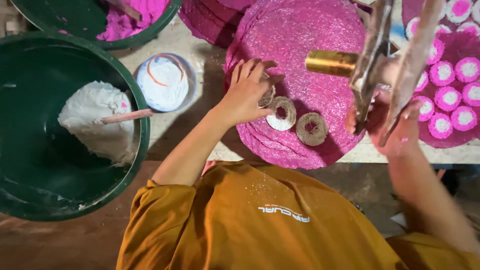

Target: The person forms small dough rings using a wooden press, applies white paste to them, and arranges them on circular mats.

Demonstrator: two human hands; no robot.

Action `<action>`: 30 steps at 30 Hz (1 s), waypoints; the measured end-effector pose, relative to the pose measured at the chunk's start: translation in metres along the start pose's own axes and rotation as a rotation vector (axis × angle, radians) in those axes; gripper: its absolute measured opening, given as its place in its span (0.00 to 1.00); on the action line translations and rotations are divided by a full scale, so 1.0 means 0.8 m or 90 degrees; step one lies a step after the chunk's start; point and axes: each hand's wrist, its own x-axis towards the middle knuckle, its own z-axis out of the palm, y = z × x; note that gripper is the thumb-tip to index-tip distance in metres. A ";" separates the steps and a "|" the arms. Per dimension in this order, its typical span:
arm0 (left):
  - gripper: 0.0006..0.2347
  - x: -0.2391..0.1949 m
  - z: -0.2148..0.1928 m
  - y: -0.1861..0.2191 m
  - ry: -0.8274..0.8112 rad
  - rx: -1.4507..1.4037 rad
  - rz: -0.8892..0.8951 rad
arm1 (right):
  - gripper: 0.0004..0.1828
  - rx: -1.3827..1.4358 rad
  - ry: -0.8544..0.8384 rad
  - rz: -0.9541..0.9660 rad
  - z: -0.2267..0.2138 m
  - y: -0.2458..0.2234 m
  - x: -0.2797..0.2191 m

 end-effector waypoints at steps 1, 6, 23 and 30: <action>0.31 0.004 0.004 0.001 0.007 0.004 0.010 | 0.55 0.015 0.021 -0.016 0.008 0.007 -0.008; 0.14 0.008 0.025 -0.012 -0.004 0.063 0.005 | 0.62 0.022 0.093 -0.057 0.033 0.024 -0.035; 0.51 -0.047 0.013 -0.011 0.071 0.046 -0.149 | 0.53 0.111 0.189 -0.078 0.043 0.057 -0.066; 0.48 -0.049 0.014 -0.017 0.130 0.006 -0.138 | 0.55 0.129 0.174 -0.078 0.036 0.066 -0.068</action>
